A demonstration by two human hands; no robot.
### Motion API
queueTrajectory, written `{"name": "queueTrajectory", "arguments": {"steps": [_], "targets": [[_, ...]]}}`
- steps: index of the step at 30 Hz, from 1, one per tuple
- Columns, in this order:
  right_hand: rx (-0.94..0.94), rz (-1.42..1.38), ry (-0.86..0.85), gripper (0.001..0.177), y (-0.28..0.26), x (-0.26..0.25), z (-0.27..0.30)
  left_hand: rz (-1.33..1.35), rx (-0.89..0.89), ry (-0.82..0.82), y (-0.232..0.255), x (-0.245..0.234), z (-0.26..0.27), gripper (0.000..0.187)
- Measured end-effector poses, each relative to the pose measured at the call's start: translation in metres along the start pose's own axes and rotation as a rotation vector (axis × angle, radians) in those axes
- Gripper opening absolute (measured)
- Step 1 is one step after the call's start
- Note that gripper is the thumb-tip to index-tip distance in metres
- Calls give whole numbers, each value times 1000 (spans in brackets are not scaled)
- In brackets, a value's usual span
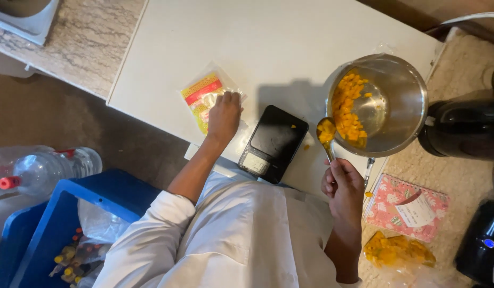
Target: Portioning diced food from a bowl into small plastic bags using a spoon and a digital scale.
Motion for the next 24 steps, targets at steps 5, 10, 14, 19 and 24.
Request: {"name": "queueTrajectory", "arguments": {"steps": [5,10,14,19,24], "targets": [[44,13,-30,19,0,-6,-2,-30,37,41,-18,41,8,6],[118,-57,-80,18,7,-5,-5,382,-66,-63,-13,-20,6,15],[235,-116,-183,18,10,5,-8,927,-278,2,15,-67,16,11],[288,-139,-207,11,-1,19,-9,1454,-354,-31,62,-88,24,9],[253,-190,-223,14,-21,11,-13,1599,-353,-34,84,-78,18,7]]}}
Point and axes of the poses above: each hand's wrist, its own z-axis away from the middle knuckle, its own x-axis out of the palm, y = z × x, the point moved 2 cm from there along -z, towards the middle knuckle, and after that the axes turned 10 degrees about x, right-handed, at the moved point
